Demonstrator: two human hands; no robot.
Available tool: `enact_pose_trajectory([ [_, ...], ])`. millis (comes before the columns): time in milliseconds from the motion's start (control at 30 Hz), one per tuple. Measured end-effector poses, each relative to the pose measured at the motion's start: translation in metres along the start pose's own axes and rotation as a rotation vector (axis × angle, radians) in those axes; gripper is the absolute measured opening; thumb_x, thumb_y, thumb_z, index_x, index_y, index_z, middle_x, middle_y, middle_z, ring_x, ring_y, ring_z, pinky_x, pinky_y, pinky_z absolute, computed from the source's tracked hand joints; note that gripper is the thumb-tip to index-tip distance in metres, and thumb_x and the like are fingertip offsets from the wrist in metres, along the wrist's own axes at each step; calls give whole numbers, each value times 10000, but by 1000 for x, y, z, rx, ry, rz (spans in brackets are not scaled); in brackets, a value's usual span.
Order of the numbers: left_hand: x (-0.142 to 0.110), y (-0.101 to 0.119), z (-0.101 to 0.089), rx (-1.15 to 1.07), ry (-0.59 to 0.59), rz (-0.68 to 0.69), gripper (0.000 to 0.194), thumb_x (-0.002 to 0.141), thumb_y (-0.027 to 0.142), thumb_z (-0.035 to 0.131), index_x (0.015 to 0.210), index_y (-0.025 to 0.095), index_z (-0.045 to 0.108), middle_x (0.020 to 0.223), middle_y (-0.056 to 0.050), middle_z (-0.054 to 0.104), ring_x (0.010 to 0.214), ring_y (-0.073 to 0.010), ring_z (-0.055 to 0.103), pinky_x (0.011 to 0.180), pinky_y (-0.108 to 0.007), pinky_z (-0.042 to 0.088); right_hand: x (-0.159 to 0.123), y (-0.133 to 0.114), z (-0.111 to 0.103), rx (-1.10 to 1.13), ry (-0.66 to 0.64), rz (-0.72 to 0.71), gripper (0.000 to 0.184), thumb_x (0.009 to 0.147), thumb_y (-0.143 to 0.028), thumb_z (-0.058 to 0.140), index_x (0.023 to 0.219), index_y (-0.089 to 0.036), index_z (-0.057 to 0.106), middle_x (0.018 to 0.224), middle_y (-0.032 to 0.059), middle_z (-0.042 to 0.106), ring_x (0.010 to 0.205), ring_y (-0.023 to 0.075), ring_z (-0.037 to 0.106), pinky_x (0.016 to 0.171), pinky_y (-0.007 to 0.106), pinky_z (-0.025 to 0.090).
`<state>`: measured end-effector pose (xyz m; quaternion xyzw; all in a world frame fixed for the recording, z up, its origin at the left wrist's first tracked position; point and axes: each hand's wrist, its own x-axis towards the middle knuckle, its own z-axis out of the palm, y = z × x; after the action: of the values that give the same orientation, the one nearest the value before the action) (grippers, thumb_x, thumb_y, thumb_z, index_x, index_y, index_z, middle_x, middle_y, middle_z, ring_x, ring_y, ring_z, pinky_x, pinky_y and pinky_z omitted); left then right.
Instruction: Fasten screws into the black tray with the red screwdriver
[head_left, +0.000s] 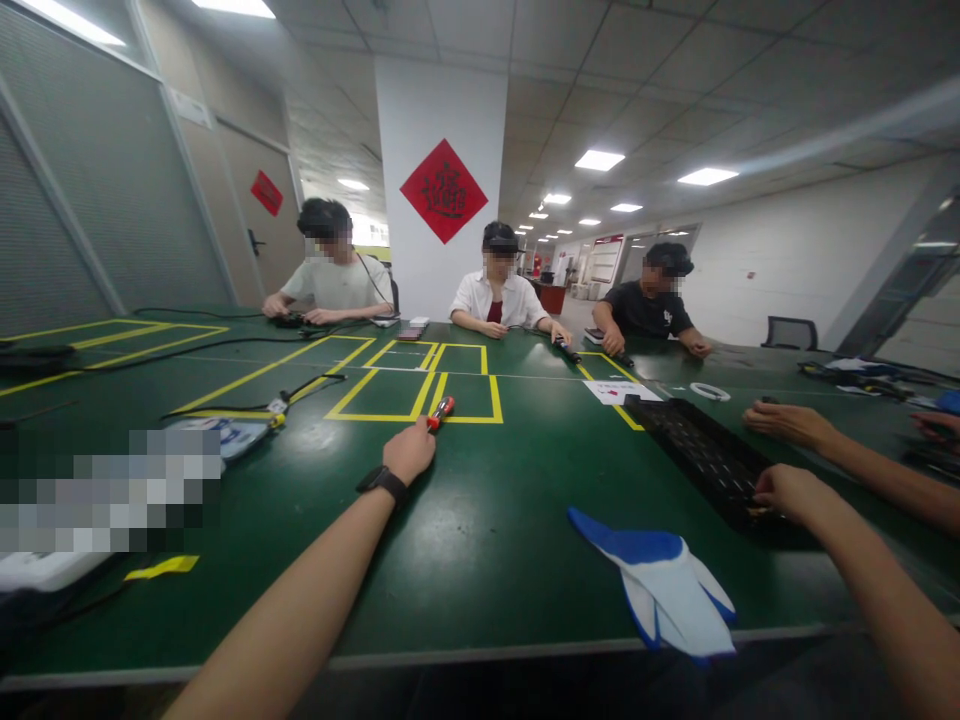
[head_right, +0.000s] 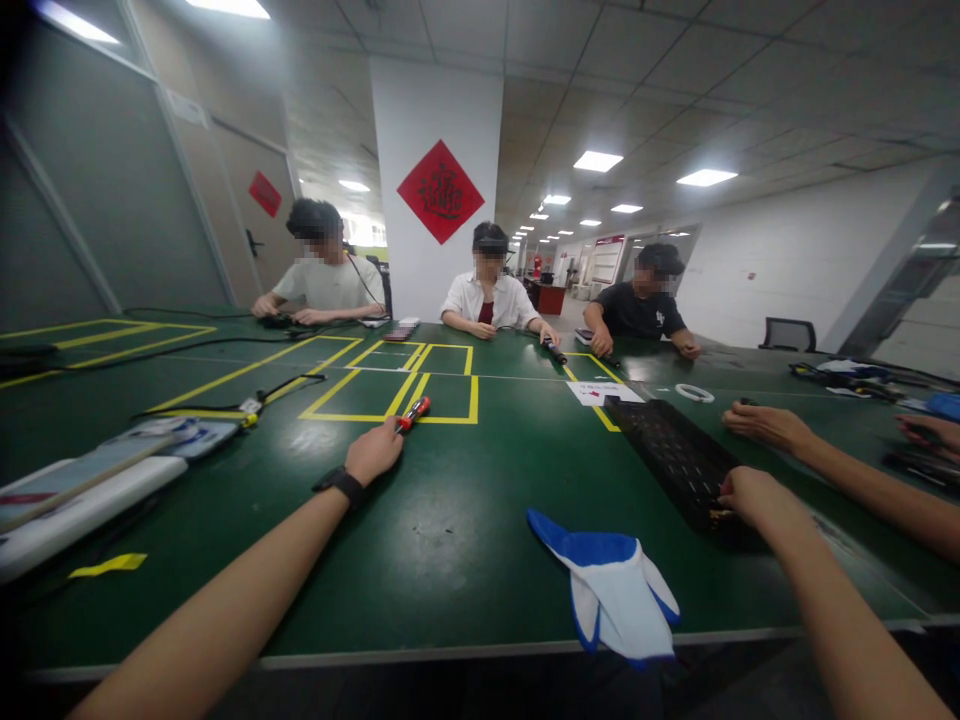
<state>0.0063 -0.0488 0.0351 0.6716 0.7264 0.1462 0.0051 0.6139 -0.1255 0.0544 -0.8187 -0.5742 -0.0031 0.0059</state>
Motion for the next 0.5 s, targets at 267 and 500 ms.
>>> enact_pose_trajectory([
  [267, 3, -3, 5, -5, 17, 15, 343, 837, 305, 281, 1125, 185, 422, 967, -113, 630, 858, -236, 605, 690, -321, 445, -1, 3, -6, -21, -74, 13, 108, 593, -150, 584, 680, -167, 646, 765, 110, 635, 752, 242, 608, 637, 300, 401],
  [500, 3, -3, 4, -12, 19, 17, 320, 834, 304, 290, 1097, 186, 429, 953, -108, 630, 845, -232, 608, 677, -304, 446, 1, -5, -7, 67, 84, -99, 185, 692, -260, 543, 830, -178, 634, 896, 114, 639, 850, 246, 593, 731, 303, 399],
])
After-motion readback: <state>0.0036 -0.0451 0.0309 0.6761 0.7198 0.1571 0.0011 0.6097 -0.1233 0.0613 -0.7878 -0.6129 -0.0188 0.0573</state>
